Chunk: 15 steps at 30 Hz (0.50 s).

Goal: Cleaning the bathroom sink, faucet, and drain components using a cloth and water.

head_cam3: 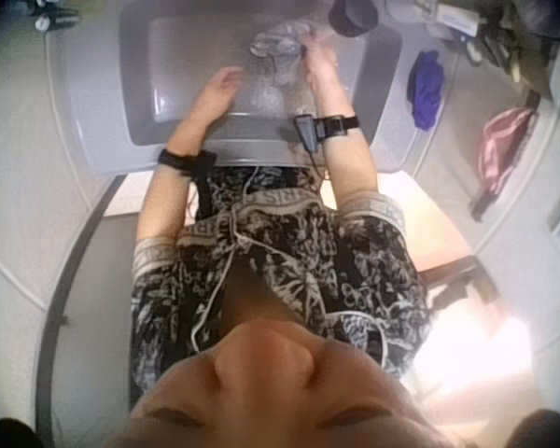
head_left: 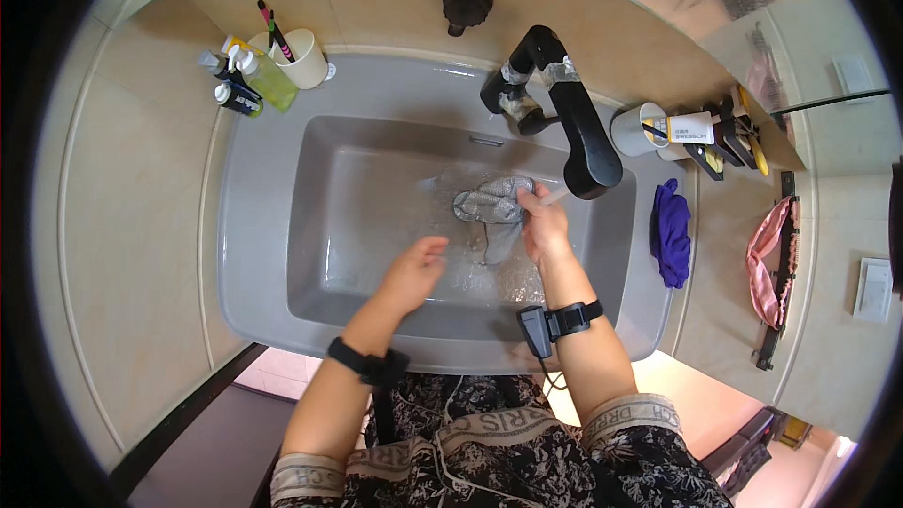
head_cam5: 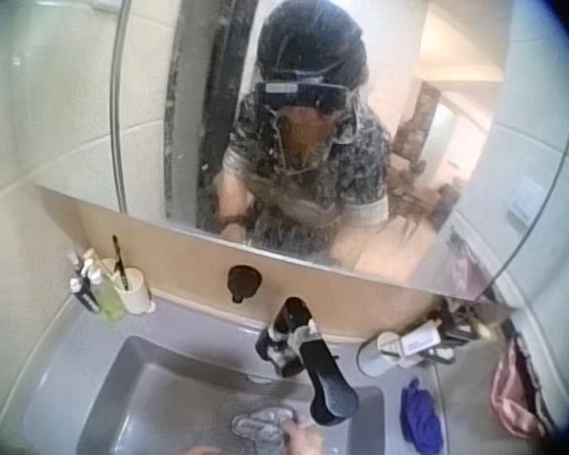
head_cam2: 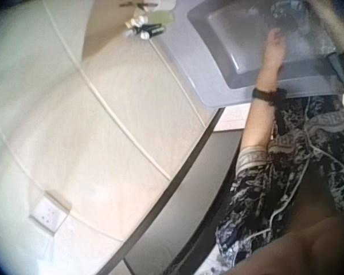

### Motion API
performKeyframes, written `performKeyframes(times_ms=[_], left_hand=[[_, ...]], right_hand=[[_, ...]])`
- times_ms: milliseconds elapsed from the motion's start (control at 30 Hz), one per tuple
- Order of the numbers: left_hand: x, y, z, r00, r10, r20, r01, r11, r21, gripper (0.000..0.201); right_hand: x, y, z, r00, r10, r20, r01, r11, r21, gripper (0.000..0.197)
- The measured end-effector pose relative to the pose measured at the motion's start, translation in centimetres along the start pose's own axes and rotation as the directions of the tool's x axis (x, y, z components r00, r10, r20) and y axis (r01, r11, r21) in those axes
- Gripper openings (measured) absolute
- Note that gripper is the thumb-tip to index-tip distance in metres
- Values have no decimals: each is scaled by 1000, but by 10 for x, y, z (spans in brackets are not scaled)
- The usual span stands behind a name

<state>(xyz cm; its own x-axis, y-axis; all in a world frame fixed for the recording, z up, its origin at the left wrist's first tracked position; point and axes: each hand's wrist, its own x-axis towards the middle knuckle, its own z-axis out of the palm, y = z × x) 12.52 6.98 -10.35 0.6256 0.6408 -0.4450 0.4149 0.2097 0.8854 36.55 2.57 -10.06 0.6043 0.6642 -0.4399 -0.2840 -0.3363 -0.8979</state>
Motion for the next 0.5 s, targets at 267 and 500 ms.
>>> performKeyframes(times_ms=[267, 500], left_hand=[[47, 69, 90, 877, -447, 178, 440, 597, -671, 41], [73, 73, 121, 946, -325, 3, 69, 191, -979, 28]], right_hand=[[-37, -17, -21, 928, 246, 281, -373, 635, 677, 29], [-58, -6, -57, 986, 110, 126, -108, 994, -26, 34]])
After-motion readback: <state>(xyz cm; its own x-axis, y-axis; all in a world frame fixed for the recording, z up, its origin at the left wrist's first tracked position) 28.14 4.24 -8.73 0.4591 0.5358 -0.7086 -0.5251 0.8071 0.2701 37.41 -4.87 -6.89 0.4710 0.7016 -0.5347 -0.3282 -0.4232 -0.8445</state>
